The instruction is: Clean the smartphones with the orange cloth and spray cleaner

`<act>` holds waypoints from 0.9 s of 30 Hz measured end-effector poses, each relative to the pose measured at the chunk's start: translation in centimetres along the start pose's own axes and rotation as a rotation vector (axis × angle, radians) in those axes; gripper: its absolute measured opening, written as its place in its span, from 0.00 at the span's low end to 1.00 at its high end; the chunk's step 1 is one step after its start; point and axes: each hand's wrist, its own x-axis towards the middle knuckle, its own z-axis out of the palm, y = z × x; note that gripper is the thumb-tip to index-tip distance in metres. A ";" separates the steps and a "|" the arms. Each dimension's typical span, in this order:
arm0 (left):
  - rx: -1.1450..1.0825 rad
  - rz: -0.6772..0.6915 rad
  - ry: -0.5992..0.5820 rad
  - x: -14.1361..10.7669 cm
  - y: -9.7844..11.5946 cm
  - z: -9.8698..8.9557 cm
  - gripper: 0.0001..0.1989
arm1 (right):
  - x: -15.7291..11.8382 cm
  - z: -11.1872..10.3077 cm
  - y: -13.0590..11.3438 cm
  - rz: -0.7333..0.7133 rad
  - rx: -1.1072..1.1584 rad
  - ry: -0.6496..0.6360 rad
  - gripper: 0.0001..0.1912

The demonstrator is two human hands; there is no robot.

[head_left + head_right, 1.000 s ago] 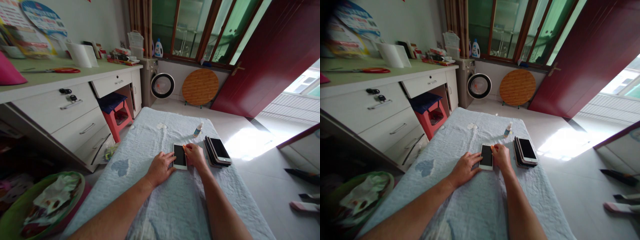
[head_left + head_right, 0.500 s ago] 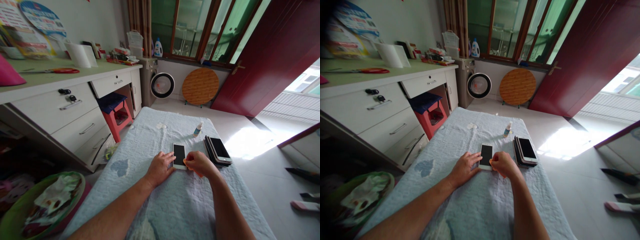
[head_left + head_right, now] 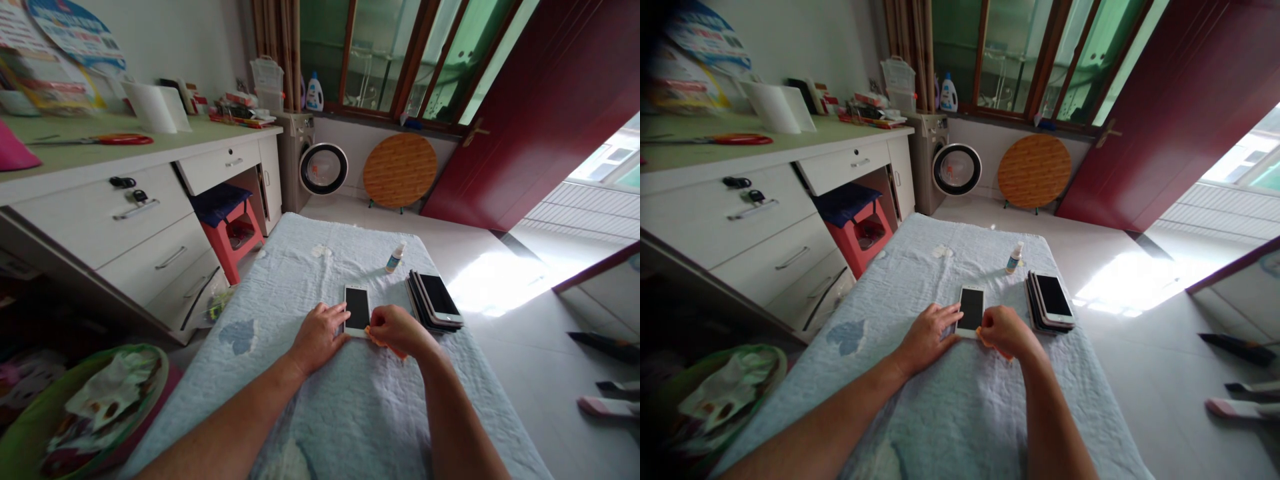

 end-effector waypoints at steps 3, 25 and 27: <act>-0.005 -0.001 -0.009 0.0 0.0 -0.1 0.21 | 0.6 0.2 -0.1 0.033 -0.033 0.092 0.06; -0.035 0.004 -0.008 0.1 0.1 -0.1 0.21 | 7.1 0.5 1.0 0.110 0.002 0.533 0.09; -0.029 0.003 -0.004 0.1 0.1 0.0 0.21 | 7.9 0.4 1.2 0.099 0.013 0.554 0.09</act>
